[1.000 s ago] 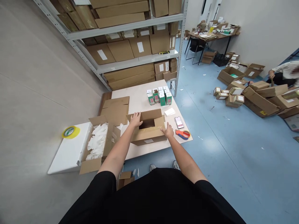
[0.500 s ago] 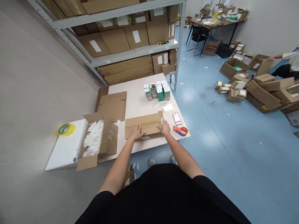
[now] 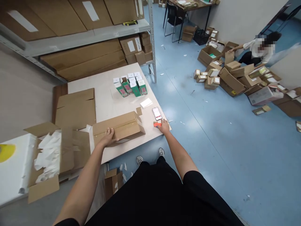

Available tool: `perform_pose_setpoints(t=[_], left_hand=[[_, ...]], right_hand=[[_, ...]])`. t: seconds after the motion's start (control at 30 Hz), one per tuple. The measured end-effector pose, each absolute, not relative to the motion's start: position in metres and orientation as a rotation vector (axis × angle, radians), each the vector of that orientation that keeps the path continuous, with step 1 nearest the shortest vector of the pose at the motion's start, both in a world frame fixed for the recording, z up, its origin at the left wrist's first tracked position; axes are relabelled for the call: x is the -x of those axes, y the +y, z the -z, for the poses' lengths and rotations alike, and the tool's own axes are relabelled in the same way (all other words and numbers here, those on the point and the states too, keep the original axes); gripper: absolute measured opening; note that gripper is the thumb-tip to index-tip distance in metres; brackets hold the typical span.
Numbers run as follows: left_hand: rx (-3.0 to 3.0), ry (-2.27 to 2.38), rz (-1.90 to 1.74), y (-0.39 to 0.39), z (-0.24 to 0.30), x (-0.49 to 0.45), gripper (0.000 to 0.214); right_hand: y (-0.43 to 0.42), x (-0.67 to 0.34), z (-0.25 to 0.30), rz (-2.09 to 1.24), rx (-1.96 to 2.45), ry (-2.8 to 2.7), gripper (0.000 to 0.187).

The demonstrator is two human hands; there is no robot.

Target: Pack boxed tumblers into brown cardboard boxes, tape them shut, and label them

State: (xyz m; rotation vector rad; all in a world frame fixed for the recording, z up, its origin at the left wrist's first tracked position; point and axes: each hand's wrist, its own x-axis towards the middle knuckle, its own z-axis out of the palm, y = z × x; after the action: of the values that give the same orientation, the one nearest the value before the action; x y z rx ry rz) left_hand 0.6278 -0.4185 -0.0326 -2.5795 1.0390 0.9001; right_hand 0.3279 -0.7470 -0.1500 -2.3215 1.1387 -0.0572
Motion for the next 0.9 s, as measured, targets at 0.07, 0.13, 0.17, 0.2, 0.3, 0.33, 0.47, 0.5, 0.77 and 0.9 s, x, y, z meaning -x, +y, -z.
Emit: perform_pose_setpoints(t=[0.07, 0.13, 0.17, 0.2, 0.3, 0.33, 0.47, 0.5, 0.77, 0.9], left_hand=[[2.6, 1.04, -0.87, -0.422, 0.036, -0.62, 0.124], [2.604, 1.037, -0.866, -0.429, 0.038, -0.61, 0.118], [2.602, 1.034, -0.873, -0.434, 0.039, -0.604, 0.116], [2.601, 1.029, -0.882, -0.439, 0.04, -0.598, 0.115], [2.604, 1.014, -0.917, -0.455, 0.04, -0.582, 0.114], [2.605, 1.008, -0.932, -0.459, 0.039, -0.578, 0.115], [2.601, 0.99, -1.019, -0.466, 0.034, -0.571, 0.119], [2.597, 0.986, -1.037, -0.467, 0.033, -0.571, 0.119], [2.633, 0.941, -1.063, -0.472, 0.032, -0.568, 0.119], [2.681, 0.924, -1.095, -0.474, 0.034, -0.565, 0.118]], right_hand=[[-0.759, -0.315, 0.163, -0.018, 2.295, 1.121, 0.045], [-0.765, -0.31, 0.172, -0.074, 2.285, 1.038, 0.033], [-0.765, -0.309, 0.176, -0.113, 2.284, 0.996, 0.031], [-0.764, -0.31, 0.179, -0.162, 2.281, 0.966, 0.03], [-0.756, -0.313, 0.187, -0.325, 2.264, 0.96, 0.035], [-0.753, -0.314, 0.189, -0.358, 2.261, 0.972, 0.038], [-0.744, -0.321, 0.196, -0.408, 2.229, 1.069, 0.042], [-0.744, -0.323, 0.196, -0.414, 2.216, 1.095, 0.04], [-0.761, -0.317, 0.161, -0.268, 2.211, 1.202, 0.027], [-0.75, -0.315, 0.12, 0.143, 2.102, 1.001, 0.042]])
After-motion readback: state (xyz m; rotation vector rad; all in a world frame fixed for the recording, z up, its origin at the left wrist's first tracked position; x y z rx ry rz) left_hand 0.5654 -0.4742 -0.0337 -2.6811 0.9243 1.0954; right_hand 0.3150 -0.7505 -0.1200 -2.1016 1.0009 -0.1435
